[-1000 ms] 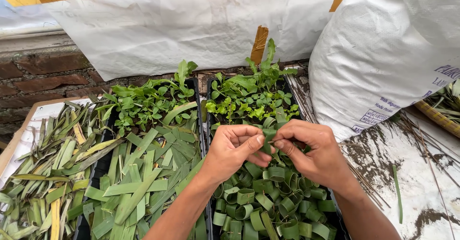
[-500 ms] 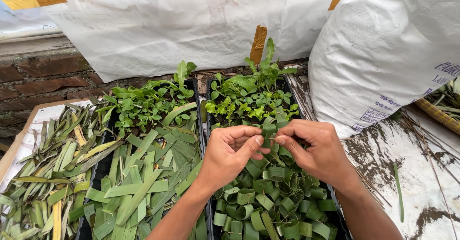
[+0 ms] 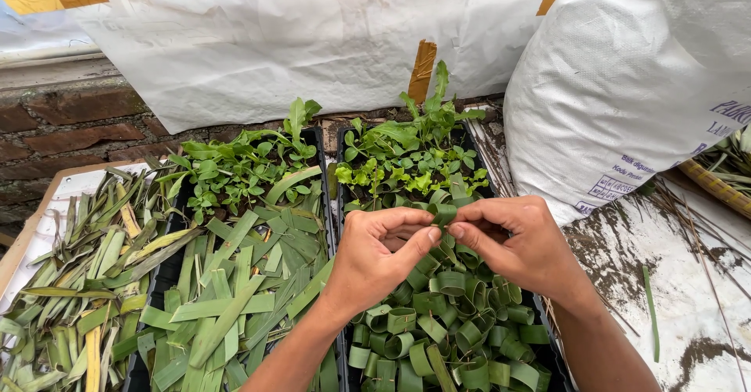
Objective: Folding long green leaves into small, square-shaped wrappers and securing them.
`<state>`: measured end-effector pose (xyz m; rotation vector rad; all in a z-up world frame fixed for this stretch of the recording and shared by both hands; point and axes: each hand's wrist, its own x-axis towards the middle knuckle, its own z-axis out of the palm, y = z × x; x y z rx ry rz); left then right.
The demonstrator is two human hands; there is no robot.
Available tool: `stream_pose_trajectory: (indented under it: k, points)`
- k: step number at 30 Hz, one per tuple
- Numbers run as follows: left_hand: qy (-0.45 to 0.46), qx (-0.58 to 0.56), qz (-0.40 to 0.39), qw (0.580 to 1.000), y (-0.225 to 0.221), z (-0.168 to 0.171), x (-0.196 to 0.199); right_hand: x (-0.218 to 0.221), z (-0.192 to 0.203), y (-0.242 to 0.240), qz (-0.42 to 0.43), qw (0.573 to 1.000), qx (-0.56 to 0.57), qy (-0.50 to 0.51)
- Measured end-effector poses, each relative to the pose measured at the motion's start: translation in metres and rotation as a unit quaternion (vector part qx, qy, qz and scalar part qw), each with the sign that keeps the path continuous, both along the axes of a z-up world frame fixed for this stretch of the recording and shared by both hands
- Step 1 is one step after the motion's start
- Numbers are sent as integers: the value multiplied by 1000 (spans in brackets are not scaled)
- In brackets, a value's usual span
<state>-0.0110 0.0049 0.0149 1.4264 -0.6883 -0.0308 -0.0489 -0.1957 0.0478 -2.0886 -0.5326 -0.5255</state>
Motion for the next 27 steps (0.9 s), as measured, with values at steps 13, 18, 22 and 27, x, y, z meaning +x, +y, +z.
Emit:
stream_pose_trajectory:
  k: [13, 18, 22, 27]
  points:
    - [-431, 94, 283, 852, -31, -27, 0, 9, -43, 13, -178, 971, -89, -132]
    - [111, -192, -42, 974, -24, -25, 4, 6, -15, 6, 77, 993, 83, 23]
    - [100, -196, -43, 975, -23, -22, 3, 7, -25, 1, 114, 986, 109, 58]
    - [-157, -95, 113, 977, -17, -10, 1, 5, -23, 8, 50, 997, 49, -18]
